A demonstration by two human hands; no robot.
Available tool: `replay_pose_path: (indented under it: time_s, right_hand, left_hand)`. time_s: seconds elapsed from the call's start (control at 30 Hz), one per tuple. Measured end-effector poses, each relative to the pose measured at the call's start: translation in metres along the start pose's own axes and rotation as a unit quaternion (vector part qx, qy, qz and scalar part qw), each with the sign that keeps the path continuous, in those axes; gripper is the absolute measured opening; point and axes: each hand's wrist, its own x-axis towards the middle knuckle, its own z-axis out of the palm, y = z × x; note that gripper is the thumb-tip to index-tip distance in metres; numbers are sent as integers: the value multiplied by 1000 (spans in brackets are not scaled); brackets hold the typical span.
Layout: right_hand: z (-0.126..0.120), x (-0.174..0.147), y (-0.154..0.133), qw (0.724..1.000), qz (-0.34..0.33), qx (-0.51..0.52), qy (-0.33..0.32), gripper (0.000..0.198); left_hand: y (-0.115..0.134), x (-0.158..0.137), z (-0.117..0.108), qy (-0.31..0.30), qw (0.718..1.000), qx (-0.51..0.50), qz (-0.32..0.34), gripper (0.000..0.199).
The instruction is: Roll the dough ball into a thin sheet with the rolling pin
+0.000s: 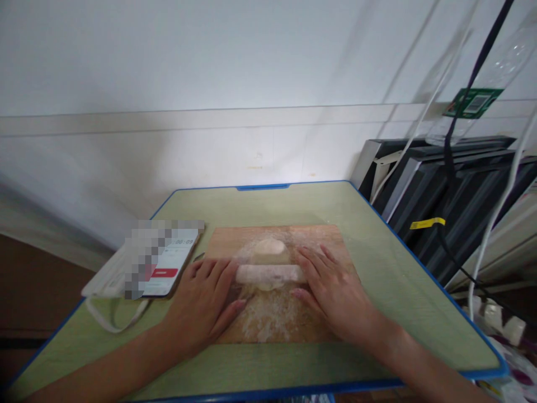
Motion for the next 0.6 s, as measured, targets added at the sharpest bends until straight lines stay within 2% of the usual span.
replay_pose_path:
  time_s: [0.2, 0.33, 0.6]
  right_hand:
    - [-5, -9, -5, 1000, 3, 6, -22, 59]
    - [-7, -15, -7, 999, 5, 3, -49, 66]
    - [-3, -31, -15, 999, -4, -11, -35, 70]
  left_hand:
    - [5, -15, 2, 57, 997, 25, 34, 54]
    - [9, -24, 1, 65, 997, 17, 38, 57]
    - [16, -39, 2, 60, 997, 14, 43, 65]
